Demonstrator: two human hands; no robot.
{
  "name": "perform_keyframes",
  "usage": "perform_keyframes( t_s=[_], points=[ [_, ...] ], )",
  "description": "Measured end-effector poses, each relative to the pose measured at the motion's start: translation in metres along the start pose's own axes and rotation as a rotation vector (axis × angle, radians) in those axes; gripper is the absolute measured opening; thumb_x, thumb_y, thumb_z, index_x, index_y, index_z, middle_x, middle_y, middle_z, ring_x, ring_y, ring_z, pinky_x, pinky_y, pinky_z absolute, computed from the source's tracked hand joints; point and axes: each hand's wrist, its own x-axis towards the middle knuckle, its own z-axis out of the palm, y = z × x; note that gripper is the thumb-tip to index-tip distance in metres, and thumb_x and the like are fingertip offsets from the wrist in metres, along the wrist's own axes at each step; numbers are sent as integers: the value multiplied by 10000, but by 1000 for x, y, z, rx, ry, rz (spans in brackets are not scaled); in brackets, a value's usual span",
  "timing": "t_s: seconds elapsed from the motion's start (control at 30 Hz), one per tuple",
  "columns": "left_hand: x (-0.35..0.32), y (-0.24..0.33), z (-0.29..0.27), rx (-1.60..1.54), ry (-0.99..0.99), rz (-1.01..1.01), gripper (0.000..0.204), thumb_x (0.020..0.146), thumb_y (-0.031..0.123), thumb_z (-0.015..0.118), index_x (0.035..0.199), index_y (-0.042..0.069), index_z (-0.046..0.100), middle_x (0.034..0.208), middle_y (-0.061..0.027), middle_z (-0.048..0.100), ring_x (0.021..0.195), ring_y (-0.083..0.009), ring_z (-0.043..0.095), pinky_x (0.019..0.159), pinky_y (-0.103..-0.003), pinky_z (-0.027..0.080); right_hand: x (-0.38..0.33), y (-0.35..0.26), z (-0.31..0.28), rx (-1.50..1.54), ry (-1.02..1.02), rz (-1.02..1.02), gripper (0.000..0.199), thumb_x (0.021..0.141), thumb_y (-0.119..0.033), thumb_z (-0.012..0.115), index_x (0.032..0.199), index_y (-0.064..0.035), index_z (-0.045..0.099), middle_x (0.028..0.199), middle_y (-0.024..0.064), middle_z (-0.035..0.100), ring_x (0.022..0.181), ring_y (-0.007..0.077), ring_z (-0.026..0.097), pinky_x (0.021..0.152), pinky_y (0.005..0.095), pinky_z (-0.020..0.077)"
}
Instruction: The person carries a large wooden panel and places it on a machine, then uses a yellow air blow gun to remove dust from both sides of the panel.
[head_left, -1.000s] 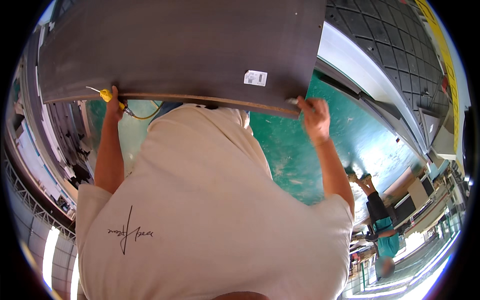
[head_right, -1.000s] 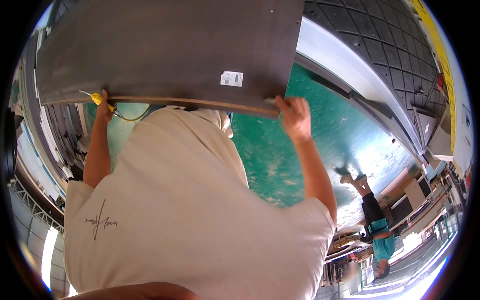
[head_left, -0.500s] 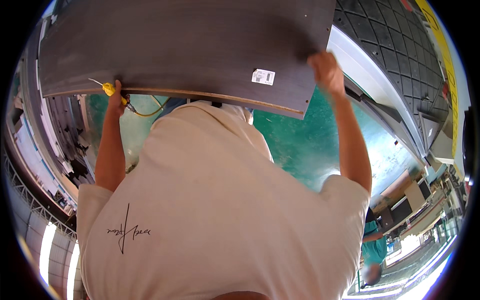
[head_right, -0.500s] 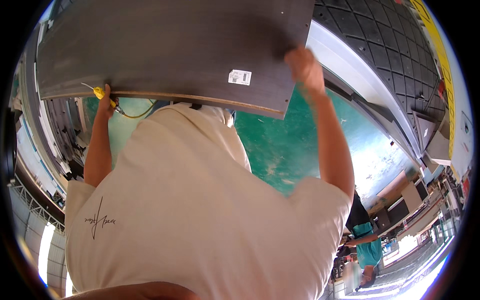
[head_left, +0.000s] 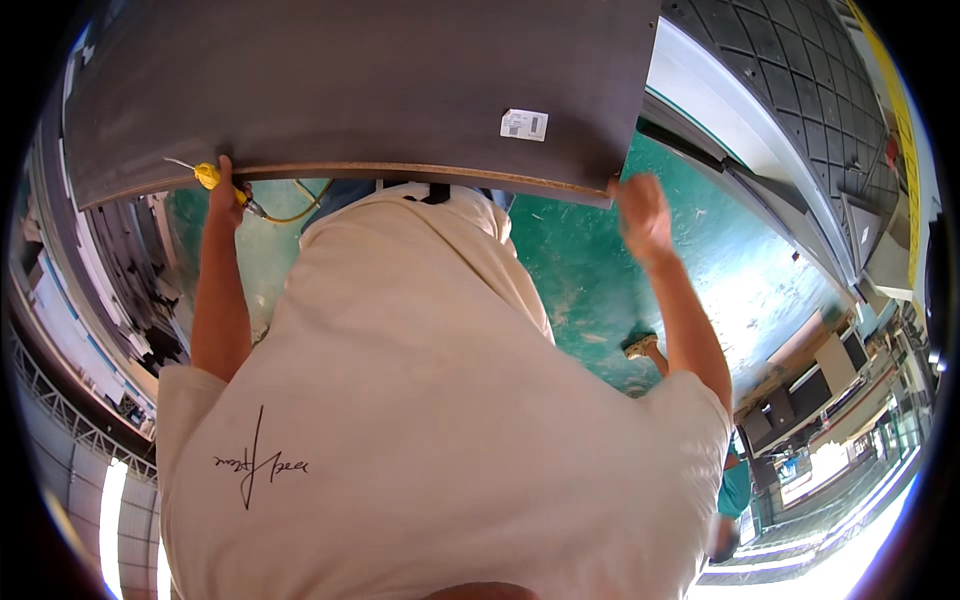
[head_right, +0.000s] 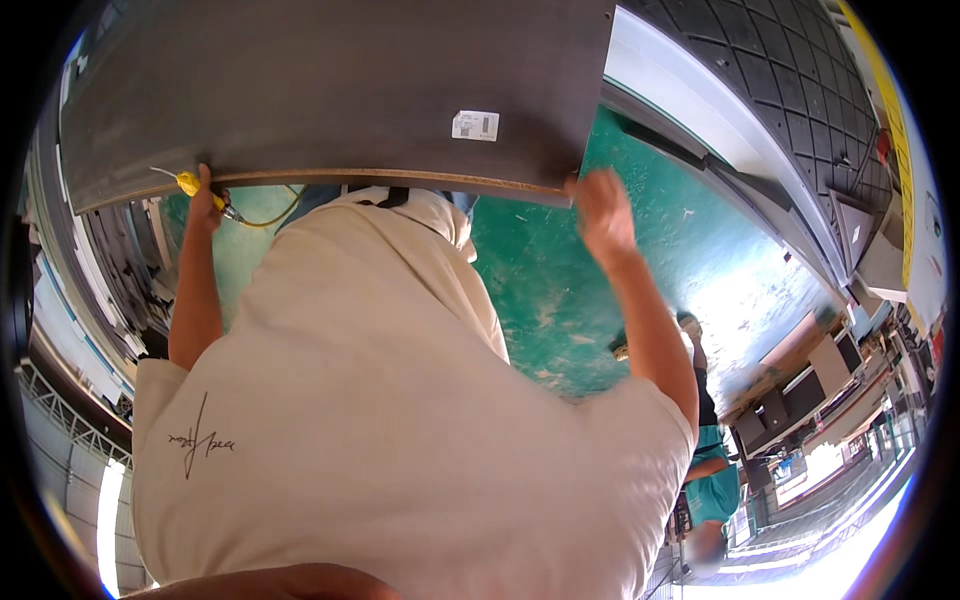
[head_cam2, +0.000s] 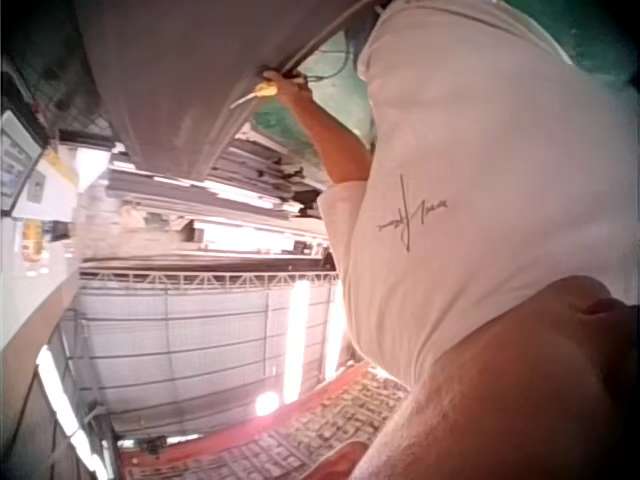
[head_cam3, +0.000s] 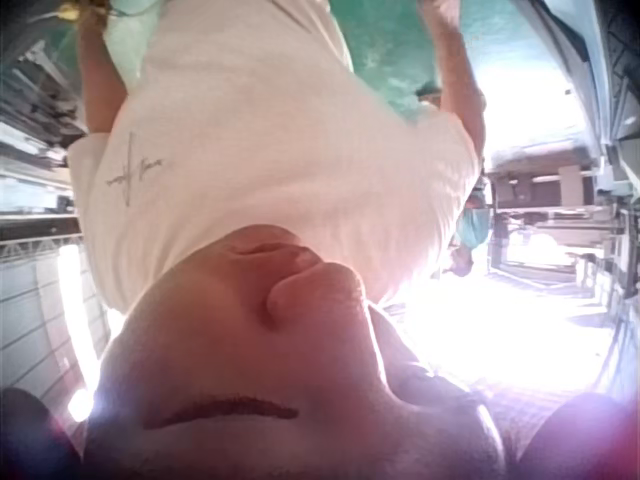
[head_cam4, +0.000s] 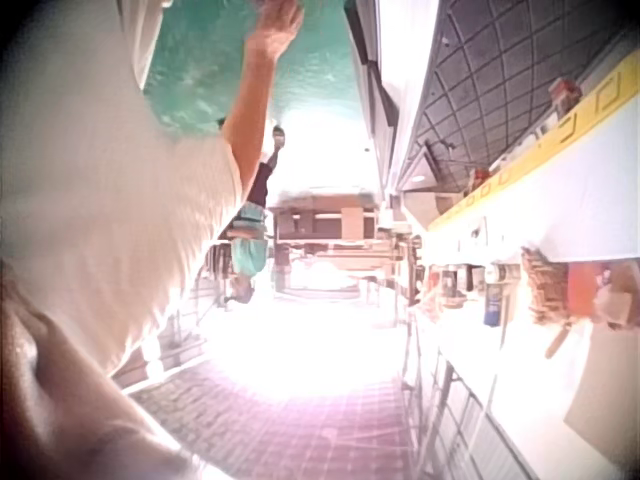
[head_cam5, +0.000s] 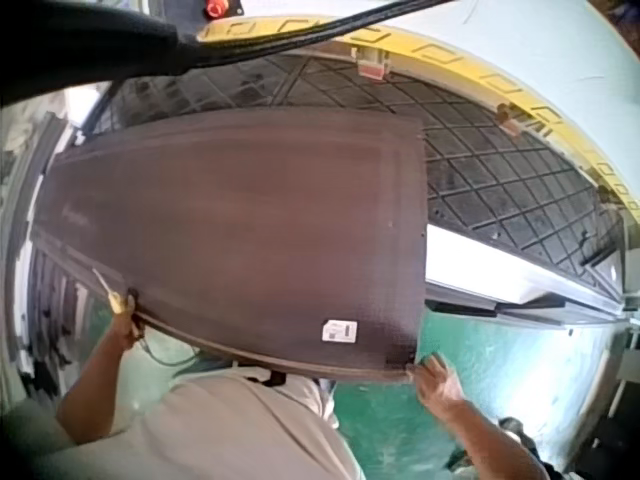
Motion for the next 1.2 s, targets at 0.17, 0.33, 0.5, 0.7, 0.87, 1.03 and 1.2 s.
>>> perform_keyframes(
  t_s=[0.17,0.33,0.5,0.7,0.87,1.03,1.2],
  points=[
    [13,-13,-4,-18,47,2,515,915,593,719,1055,149,500,805,-24,500,634,-169,537,550,-303,459,-68,-19,16,72,-33,92,239,739,81,665,944,-38,683,860,124,541,848,324,591,733,439,509],
    [18,-8,-8,-14,-16,6,538,904,608,721,1046,141,494,767,-26,491,628,-175,539,554,-306,459,-6,-8,-4,69,159,246,161,870,21,678,1020,-38,680,913,119,612,867,316,622,746,401,521],
    [4,-7,-1,9,30,3,549,903,606,720,1044,133,481,757,-33,493,627,-179,544,551,-315,466,-22,-14,-2,410,90,652,127,978,-55,630,1096,-40,677,999,120,678,903,295,648,781,379,523],
    [19,-11,-10,1,30,-14,640,844,654,752,1067,126,467,795,-43,495,640,-184,550,552,-322,485,-28,-13,11,323,133,472,129,960,-31,610,1074,-61,663,992,101,687,922,312,617,837,416,486],
    [29,-12,-16,6,27,-31,625,856,641,747,1080,130,467,816,-44,497,631,-188,544,550,-329,483,-27,-4,11,218,115,309,126,916,-1,640,1018,-72,659,946,81,673,905,300,598,851,407,464],
    [35,-13,-14,-6,77,-50,664,836,656,756,1113,134,452,865,-55,499,626,-193,540,537,-333,486,-33,-2,16,174,156,248,135,882,33,654,983,-57,658,916,72,657,903,291,599,838,399,462],
    [40,-12,-16,-19,71,-58,657,836,652,757,1105,133,455,861,-56,497,613,-196,535,527,-335,485,-40,-7,22,152,209,236,175,843,57,665,970,-64,664,890,67,642,901,285,598,821,403,460]
  ],
)
